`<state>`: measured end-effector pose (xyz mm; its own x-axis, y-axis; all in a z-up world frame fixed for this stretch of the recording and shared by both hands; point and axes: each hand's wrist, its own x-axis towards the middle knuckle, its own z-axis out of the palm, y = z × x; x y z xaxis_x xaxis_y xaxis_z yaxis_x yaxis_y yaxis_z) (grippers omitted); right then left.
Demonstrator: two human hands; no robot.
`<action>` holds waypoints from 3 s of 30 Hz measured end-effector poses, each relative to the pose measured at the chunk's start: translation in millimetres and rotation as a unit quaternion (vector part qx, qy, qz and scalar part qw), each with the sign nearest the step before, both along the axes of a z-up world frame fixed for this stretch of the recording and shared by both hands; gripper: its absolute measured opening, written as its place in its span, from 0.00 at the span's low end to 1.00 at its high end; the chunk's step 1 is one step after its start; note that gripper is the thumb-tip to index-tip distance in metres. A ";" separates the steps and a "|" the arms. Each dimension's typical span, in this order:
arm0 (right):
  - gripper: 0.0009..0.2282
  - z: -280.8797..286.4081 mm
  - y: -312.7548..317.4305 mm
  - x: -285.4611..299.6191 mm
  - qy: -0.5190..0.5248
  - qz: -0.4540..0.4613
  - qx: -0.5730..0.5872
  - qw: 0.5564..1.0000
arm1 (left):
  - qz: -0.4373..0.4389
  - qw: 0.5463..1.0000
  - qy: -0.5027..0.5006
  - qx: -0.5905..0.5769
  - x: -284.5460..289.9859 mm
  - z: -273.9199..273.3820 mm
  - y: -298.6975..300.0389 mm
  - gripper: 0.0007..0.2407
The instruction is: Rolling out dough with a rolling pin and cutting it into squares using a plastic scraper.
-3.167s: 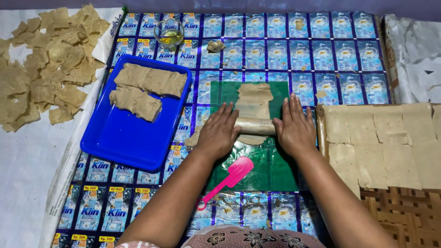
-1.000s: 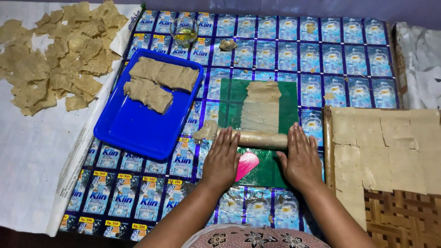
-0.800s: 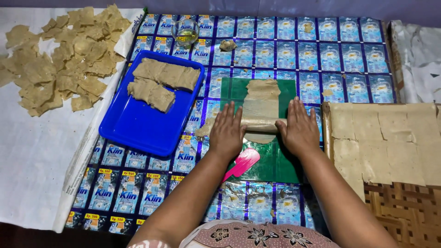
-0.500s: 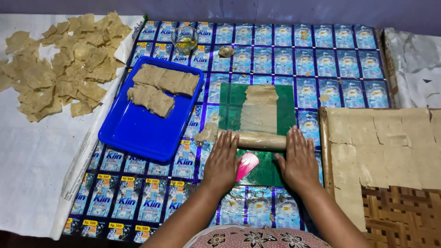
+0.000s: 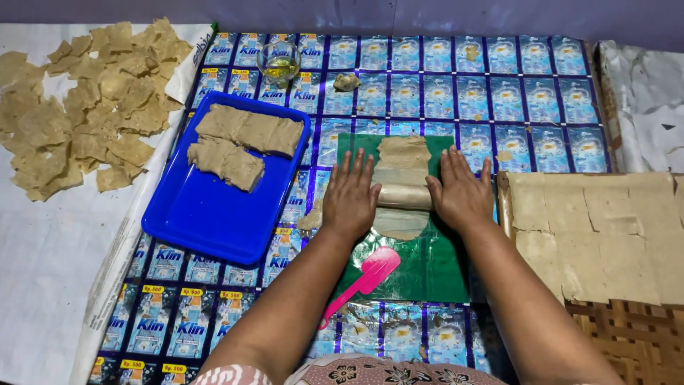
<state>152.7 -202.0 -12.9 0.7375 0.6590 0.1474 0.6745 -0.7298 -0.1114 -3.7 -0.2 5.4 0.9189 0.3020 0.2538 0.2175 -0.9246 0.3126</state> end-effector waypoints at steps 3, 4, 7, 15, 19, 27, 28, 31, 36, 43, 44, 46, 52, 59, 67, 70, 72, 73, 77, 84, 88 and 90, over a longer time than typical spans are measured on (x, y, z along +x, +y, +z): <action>0.31 5.7 16.1 24.5 0.033 -0.010 -0.028 0.999 | 0.015 0.999 0.033 0.003 24.8 0.1 12.9 0.24; 0.31 7.4 20.8 34.1 0.035 -0.011 -0.031 0.999 | 0.014 0.999 0.036 0.000 33.7 -0.2 17.2 0.24; 0.30 14.5 35.8 60.6 0.062 -0.001 -0.043 0.997 | 0.024 0.999 0.041 0.008 60.8 -0.1 30.2 0.23; 0.28 22.6 66.8 103.1 0.039 -0.004 -0.012 0.999 | 0.078 0.987 0.135 -0.032 119.5 1.9 62.7 0.27; 0.27 22.0 65.1 99.0 0.019 -0.011 -0.004 1.000 | 0.079 0.987 0.138 -0.038 111.3 2.2 60.7 0.27; 0.25 11.8 13.5 20.2 -0.023 0.019 0.036 0.999 | -0.016 0.999 -0.019 0.025 19.2 -10.8 16.9 0.29; 0.25 11.5 6.9 6.6 -0.025 0.019 0.036 0.999 | -0.017 0.999 -0.021 0.026 7.0 -8.9 12.0 0.29; 0.26 11.4 -9.4 -33.0 -0.027 0.015 0.024 0.999 | -0.056 0.997 -0.052 0.016 -22.6 -4.5 1.3 0.27; 0.18 12.6 -24.7 -124.8 0.002 0.202 0.175 0.964 | -0.058 0.997 -0.034 -0.038 -43.6 -1.7 3.5 0.23; 0.16 55.8 -28.3 -202.1 0.163 0.424 0.149 0.878 | 0.054 0.989 -0.059 -0.123 -80.0 20.6 -2.3 0.21; 0.14 54.0 -31.9 -203.5 0.175 0.425 0.114 0.881 | 0.107 0.978 -0.049 -0.171 -82.0 22.2 -2.7 0.21; 0.11 54.3 -35.8 -205.6 0.185 0.425 0.080 0.883 | 0.159 0.962 -0.041 -0.218 -82.2 16.5 0.2 0.21; 0.18 71.3 -38.9 -207.4 0.271 0.333 0.009 0.903 | 0.239 0.939 -0.055 -0.242 -77.5 -0.5 6.0 0.23; 0.10 64.4 -53.1 -196.1 0.249 0.256 0.009 0.934 | 0.211 0.948 -0.086 -0.221 -86.3 -13.4 1.0 0.27; 0.19 52.3 -66.7 -188.2 0.172 0.210 0.080 0.959 | 0.139 0.954 -0.160 -0.211 -102.7 -20.1 0.7 0.22; 0.12 48.2 -59.0 -197.6 0.256 0.172 -0.017 0.951 | 0.151 0.953 -0.154 -0.213 -102.1 -15.3 1.8 0.20; 0.11 49.8 -55.9 -200.8 0.277 0.177 -0.089 0.940 | 0.151 0.955 -0.156 -0.204 -100.7 -13.2 0.7 0.21; 0.11 51.4 -55.8 -198.2 0.274 0.176 -0.088 0.941 | 0.149 0.955 -0.159 -0.203 -100.4 -13.1 1.5 0.21; 0.11 24.0 -72.8 -181.0 0.380 0.035 0.097 0.919 | 0.150 0.954 -0.154 -0.210 -101.1 -16.5 0.5 0.21; 0.09 9.4 -105.9 -154.8 0.288 -0.164 0.166 0.929 | 0.160 0.953 -0.150 -0.211 -100.2 -15.8 0.8 0.20; 0.07 40.2 -93.1 -159.3 0.168 -0.091 0.131 0.973 | 0.158 0.955 -0.156 -0.199 -100.7 -16.1 0.6 0.21; 0.11 56.7 -80.5 -157.2 0.067 0.075 0.146 0.984 | 0.159 0.954 -0.153 -0.204 -100.7 -15.1 1.0 0.20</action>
